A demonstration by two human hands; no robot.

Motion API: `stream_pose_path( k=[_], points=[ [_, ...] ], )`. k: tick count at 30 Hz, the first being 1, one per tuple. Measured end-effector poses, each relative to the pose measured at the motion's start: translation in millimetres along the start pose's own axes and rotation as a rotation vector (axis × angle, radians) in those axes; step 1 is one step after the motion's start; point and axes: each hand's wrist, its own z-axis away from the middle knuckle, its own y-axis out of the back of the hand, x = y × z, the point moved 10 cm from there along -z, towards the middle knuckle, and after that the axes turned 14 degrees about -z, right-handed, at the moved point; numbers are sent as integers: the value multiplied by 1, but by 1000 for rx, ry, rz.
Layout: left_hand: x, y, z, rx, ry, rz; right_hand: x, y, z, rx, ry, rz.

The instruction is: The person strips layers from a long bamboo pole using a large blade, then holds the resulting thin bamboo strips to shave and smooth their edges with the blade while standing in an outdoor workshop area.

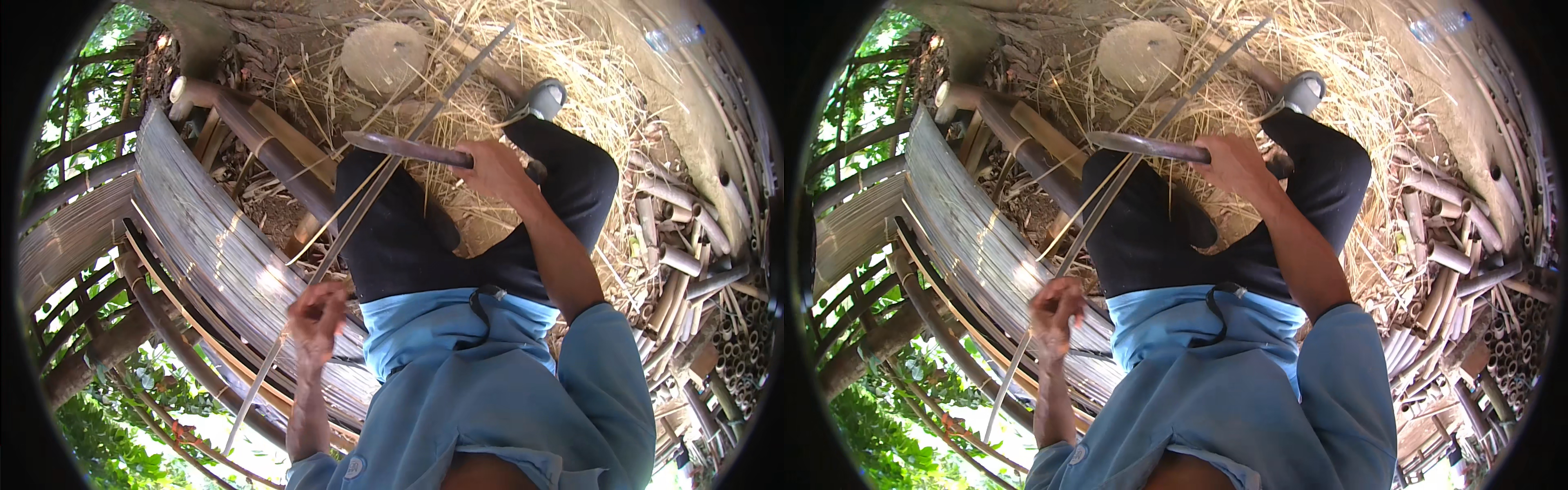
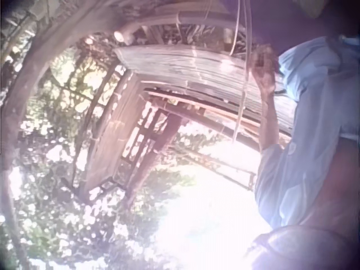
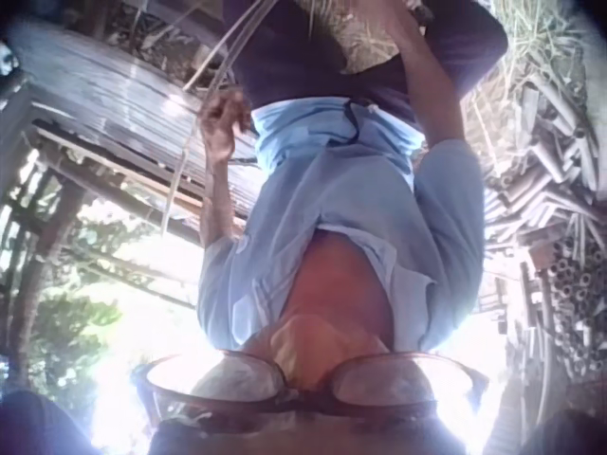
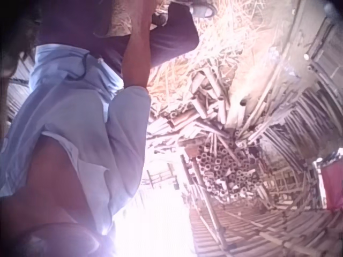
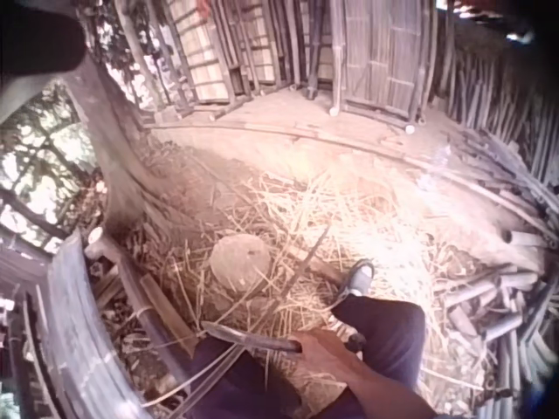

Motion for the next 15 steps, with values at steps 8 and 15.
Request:
stream_pose_path(
  k=[8, 15],
  points=[
    [-56, -84, -22, -53, 628, 987, 10, -1, 1, 25, -60, -101],
    [-73, -36, -17, 177, 286, 1039, -2, 4, 0, 44, -17, -143]
  ],
)
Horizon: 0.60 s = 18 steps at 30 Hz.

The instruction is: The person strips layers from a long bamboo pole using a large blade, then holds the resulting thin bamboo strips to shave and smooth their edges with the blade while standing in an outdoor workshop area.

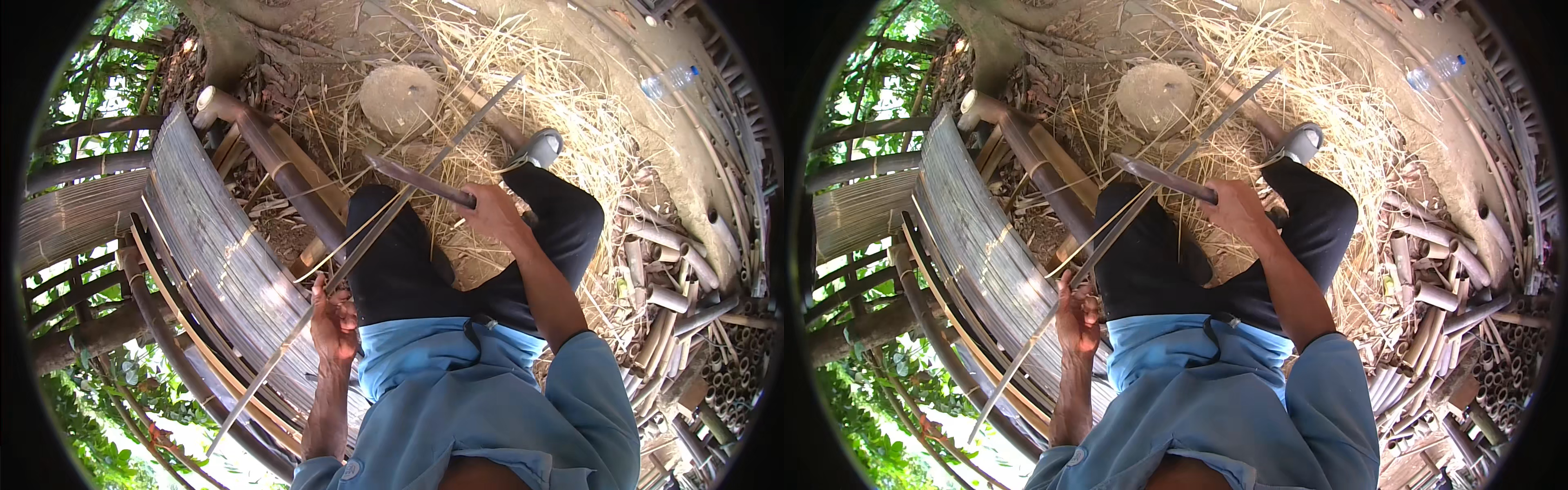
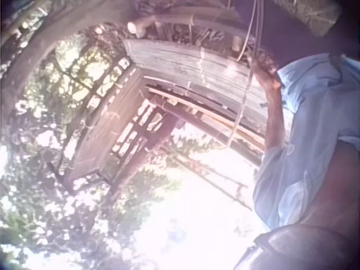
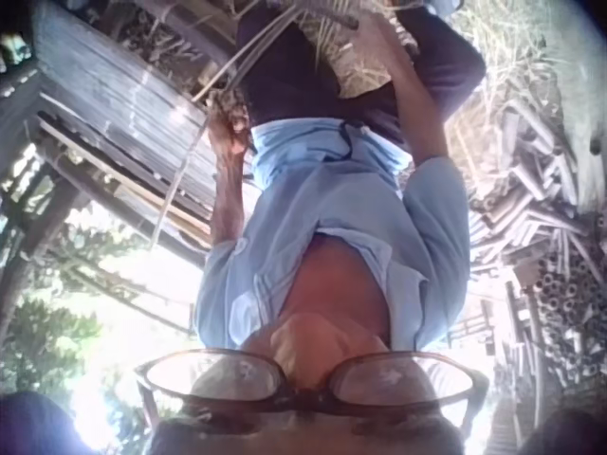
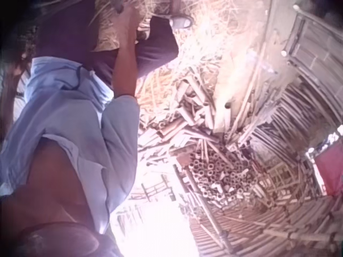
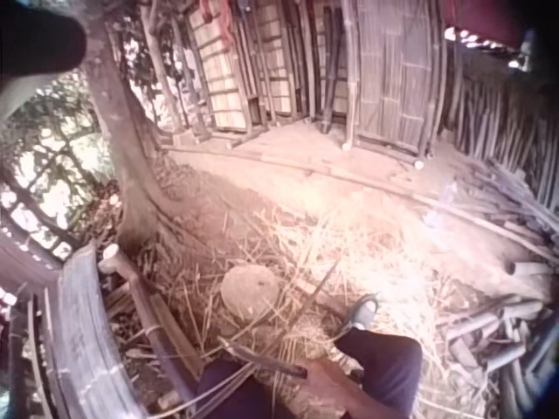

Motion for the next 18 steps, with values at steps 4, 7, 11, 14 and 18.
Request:
stream_pose_path(
  k=[4, 7, 11, 14, 18],
  points=[
    [73, -10, 10, 210, -462, -90, -16, -3, 6, -4, 167, -16],
    [165, -27, 33, 115, -851, -59, -54, 11, 18, 35, 205, -12],
    [309, -13, 104, 42, -1350, 64, -120, 23, 32, 112, 253, -17],
    [386, -17, 176, 22, -1527, 145, -169, 25, 52, 149, 304, -23],
    [451, -63, 213, -200, -1624, -2, -210, 7, 63, 18, 393, -63]
  ],
)
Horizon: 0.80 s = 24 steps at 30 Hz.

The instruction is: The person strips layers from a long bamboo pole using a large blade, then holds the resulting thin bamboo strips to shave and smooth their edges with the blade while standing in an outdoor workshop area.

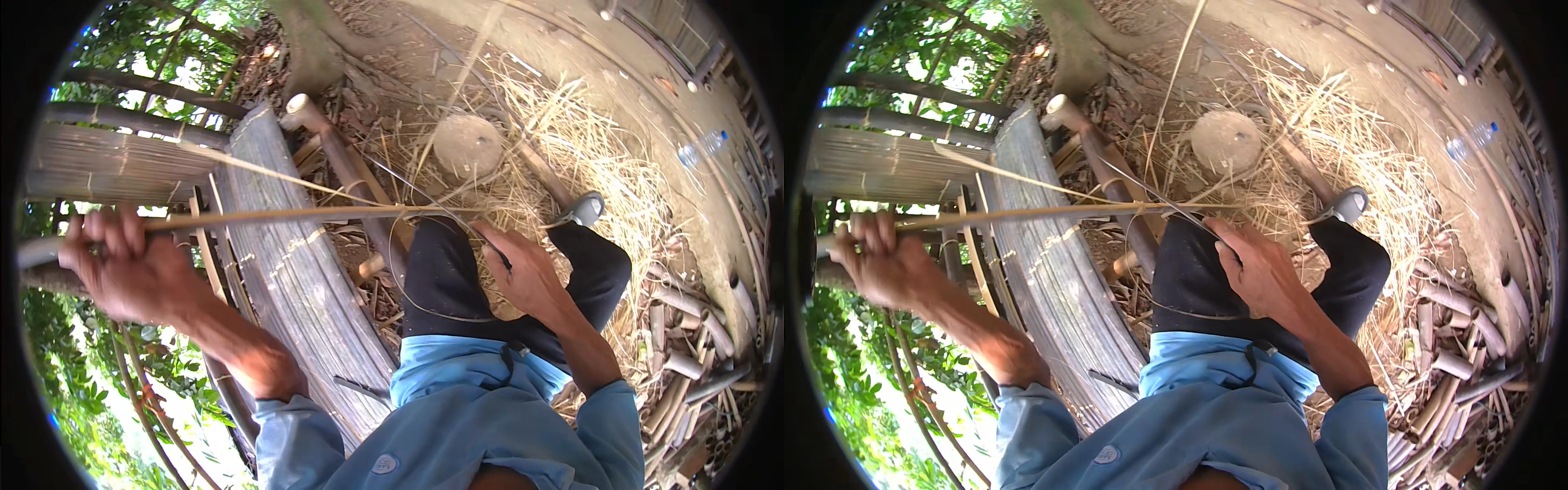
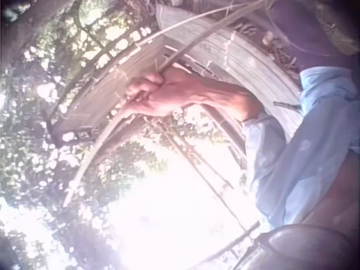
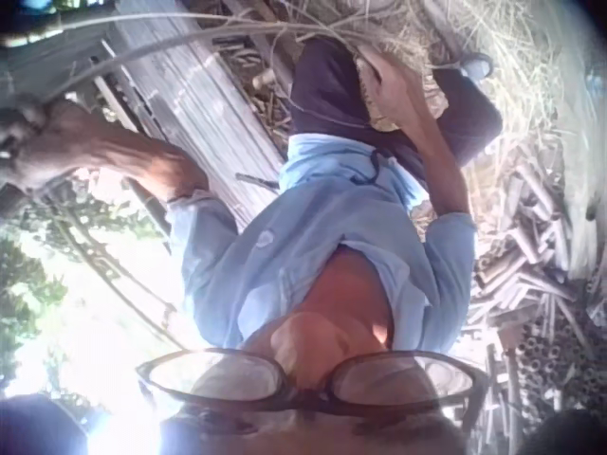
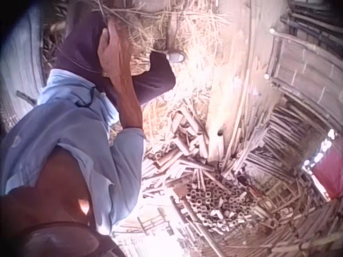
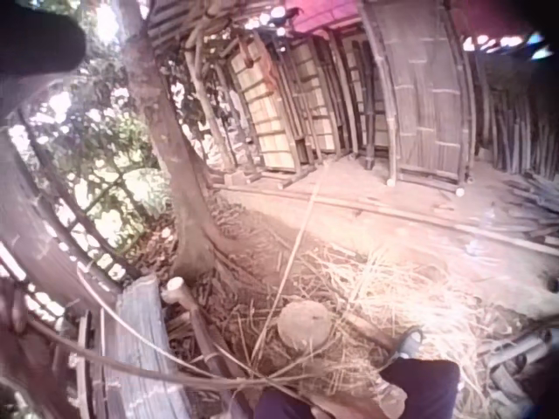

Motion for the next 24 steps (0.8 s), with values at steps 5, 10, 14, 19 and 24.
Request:
stream_pose_path(
  k=[5, 10, 14, 19, 24],
  points=[
    [-53, -85, 15, 95, -36, -115, -16, 16, 5, 140, 56, -76],
    [-59, -110, 20, 36, 4, -23, -55, 6, -4, 167, 112, -47],
    [-78, -137, 29, 45, -28, -99, -66, 7, -14, 184, 219, 5],
    [-98, -158, 5, -13, -29, -39, -47, 29, -10, 315, 206, -70],
    [-113, -168, -9, 16, 26, -98, -43, 37, -3, 342, 171, -24]
  ],
)
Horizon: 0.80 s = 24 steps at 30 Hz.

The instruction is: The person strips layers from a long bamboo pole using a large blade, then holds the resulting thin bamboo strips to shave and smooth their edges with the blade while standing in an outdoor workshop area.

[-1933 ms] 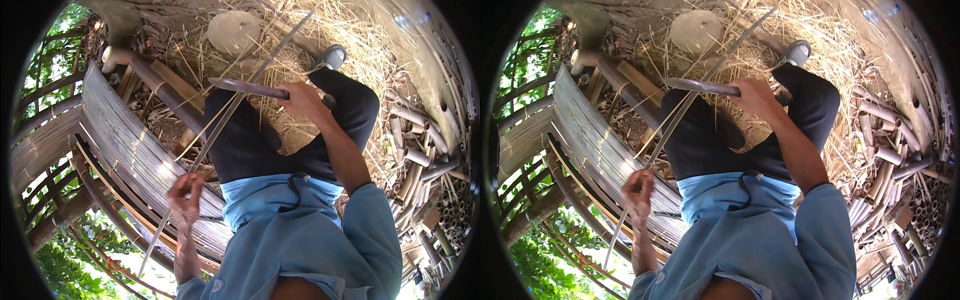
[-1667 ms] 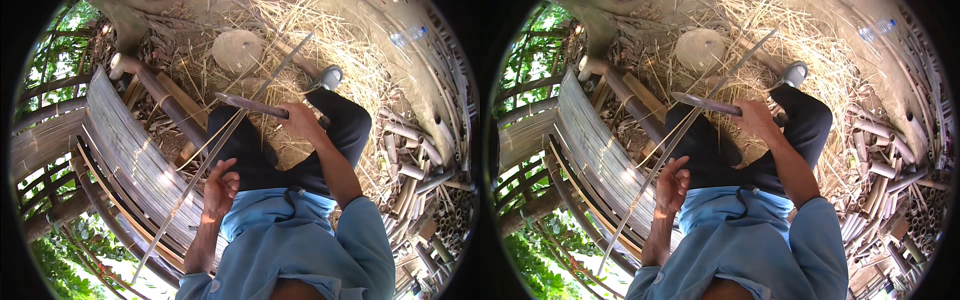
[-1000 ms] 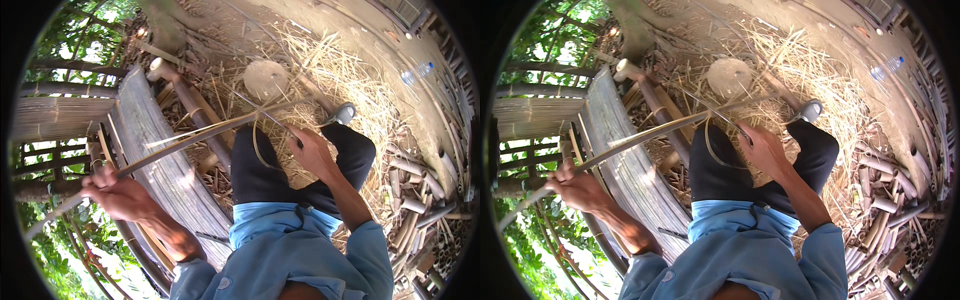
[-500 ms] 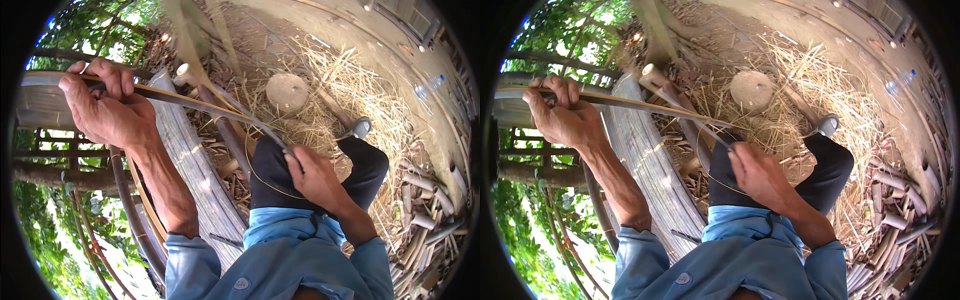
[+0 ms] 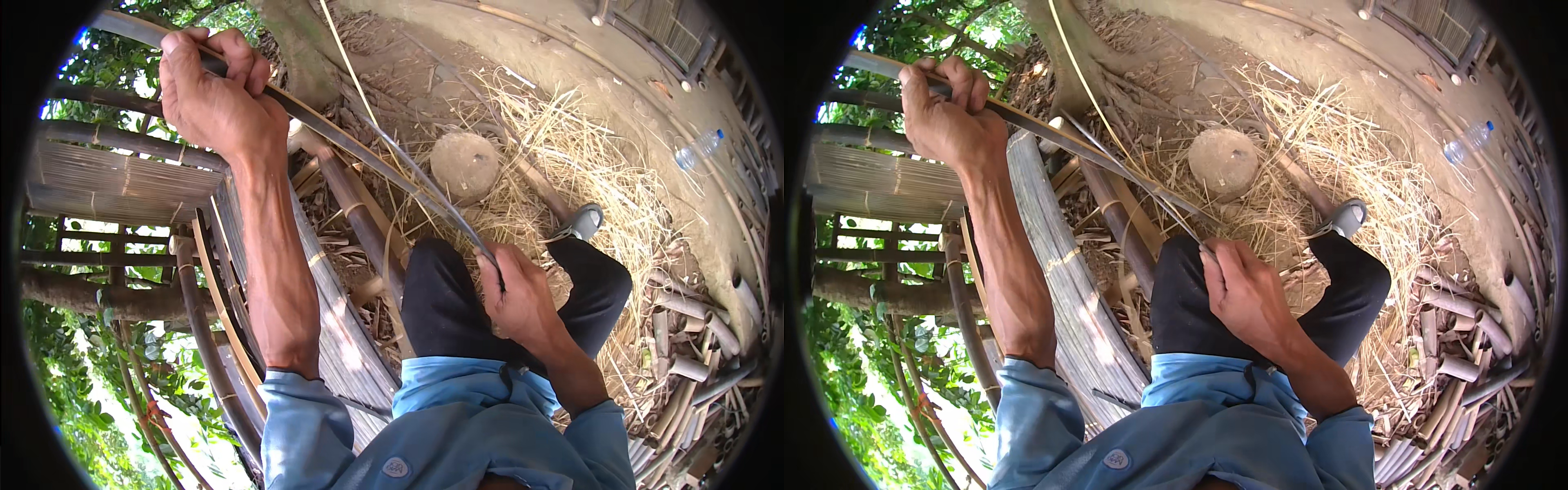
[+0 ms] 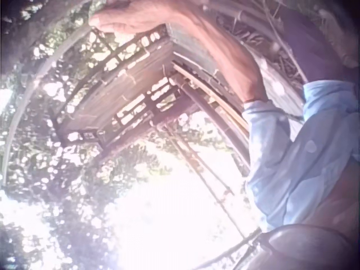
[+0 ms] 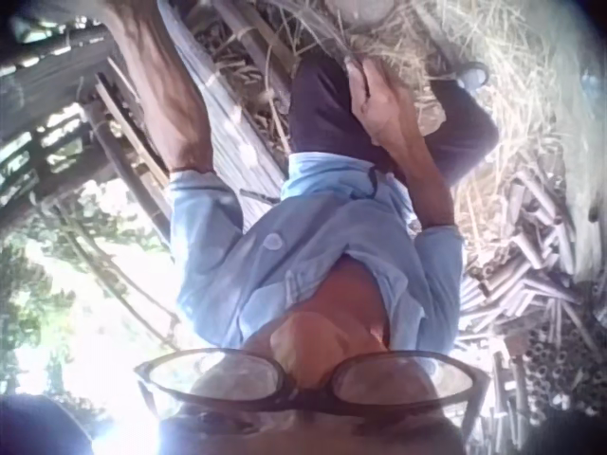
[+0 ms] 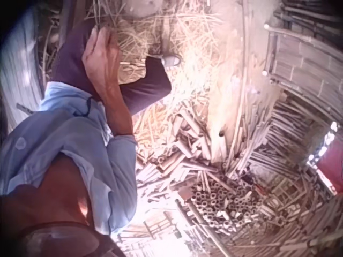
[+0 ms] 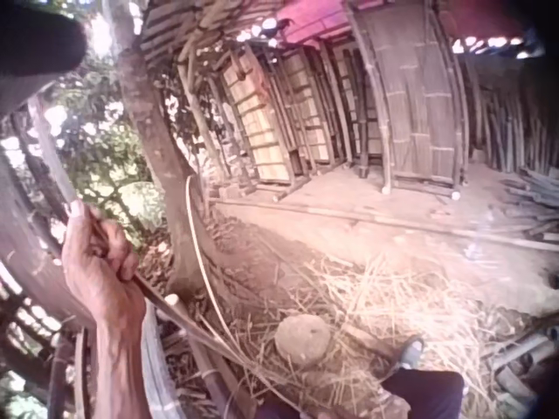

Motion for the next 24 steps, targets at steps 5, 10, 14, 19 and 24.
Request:
stream_pose_path(
  k=[5, 10, 14, 19, 24],
  points=[
    [20, -6, 24, -9, -46, -10, 12, -35, -16, -71, 30, 70],
    [3, -24, 40, -235, 7, 168, 240, -62, 60, -510, -496, 383],
    [-63, -1, 117, -84, 178, 103, 199, -48, 86, -326, -579, 76],
    [-2, 65, 98, 197, 83, -204, 179, -54, 89, -418, -566, 187],
    [91, 117, 53, 31, -148, -44, 159, -48, 70, -242, -367, 165]
  ],
)
